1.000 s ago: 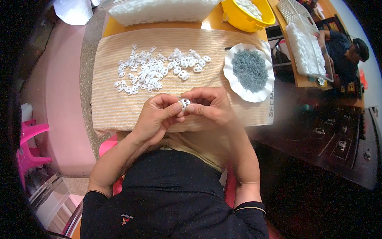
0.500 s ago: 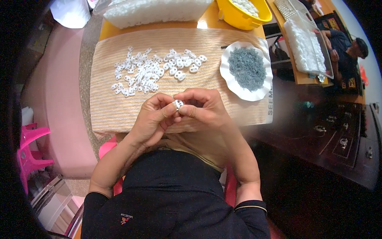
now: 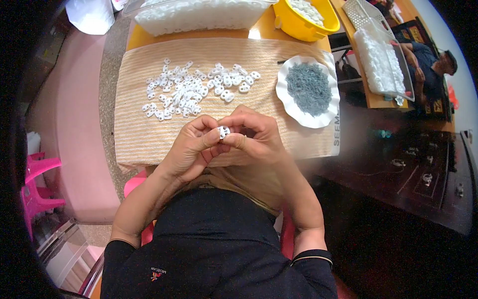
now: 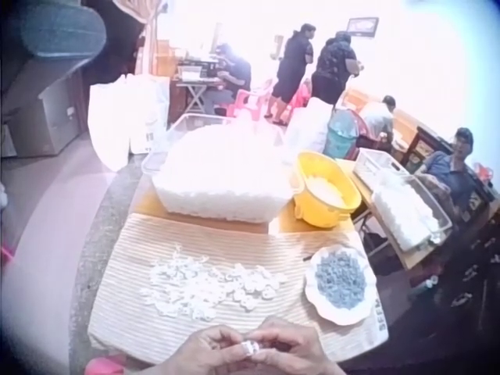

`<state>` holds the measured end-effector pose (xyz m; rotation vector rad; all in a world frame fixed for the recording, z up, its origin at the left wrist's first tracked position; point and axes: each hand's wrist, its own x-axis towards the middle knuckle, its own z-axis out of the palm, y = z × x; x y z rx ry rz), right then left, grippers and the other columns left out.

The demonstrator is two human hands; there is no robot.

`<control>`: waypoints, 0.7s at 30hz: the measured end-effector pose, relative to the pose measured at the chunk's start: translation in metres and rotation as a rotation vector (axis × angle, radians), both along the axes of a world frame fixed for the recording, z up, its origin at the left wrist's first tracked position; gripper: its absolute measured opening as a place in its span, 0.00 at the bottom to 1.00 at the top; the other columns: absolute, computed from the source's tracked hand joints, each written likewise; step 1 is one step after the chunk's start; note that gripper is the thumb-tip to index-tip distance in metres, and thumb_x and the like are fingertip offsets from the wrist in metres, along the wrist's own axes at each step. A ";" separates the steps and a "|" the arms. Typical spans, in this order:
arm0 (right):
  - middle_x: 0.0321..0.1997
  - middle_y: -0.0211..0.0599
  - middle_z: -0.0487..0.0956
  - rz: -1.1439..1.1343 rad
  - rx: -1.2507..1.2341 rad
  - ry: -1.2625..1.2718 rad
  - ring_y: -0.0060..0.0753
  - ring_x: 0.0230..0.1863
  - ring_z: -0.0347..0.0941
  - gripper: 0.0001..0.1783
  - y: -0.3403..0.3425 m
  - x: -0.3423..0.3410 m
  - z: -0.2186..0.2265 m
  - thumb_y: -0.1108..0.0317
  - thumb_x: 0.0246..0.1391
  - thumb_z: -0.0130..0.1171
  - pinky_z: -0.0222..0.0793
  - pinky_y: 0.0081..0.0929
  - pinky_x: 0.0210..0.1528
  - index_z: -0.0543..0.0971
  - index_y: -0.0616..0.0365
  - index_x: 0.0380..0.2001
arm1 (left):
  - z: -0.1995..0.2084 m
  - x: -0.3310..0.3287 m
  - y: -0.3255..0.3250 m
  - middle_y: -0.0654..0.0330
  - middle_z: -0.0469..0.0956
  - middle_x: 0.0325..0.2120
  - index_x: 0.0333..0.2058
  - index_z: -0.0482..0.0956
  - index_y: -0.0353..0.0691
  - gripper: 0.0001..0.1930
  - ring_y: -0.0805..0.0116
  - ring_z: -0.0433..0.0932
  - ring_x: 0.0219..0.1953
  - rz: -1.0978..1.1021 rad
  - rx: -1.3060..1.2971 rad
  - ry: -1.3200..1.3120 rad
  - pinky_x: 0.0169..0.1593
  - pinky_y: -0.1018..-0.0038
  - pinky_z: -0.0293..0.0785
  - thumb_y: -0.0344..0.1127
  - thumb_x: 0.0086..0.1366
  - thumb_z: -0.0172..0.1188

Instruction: Assembling small white plastic ring-like parts with tiny grey inserts.

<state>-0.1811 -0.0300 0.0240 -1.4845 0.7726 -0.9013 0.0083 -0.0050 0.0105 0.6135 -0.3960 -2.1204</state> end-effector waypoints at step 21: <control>0.33 0.25 0.71 0.037 0.173 -0.029 0.13 0.33 0.64 0.12 0.006 0.000 0.017 0.73 0.53 0.65 0.64 0.12 0.33 0.78 0.65 0.41 | 0.002 0.001 0.002 0.62 0.79 0.33 0.34 0.75 0.40 0.05 0.74 0.78 0.36 -0.032 -0.050 -0.031 0.43 0.76 0.80 0.32 0.64 0.61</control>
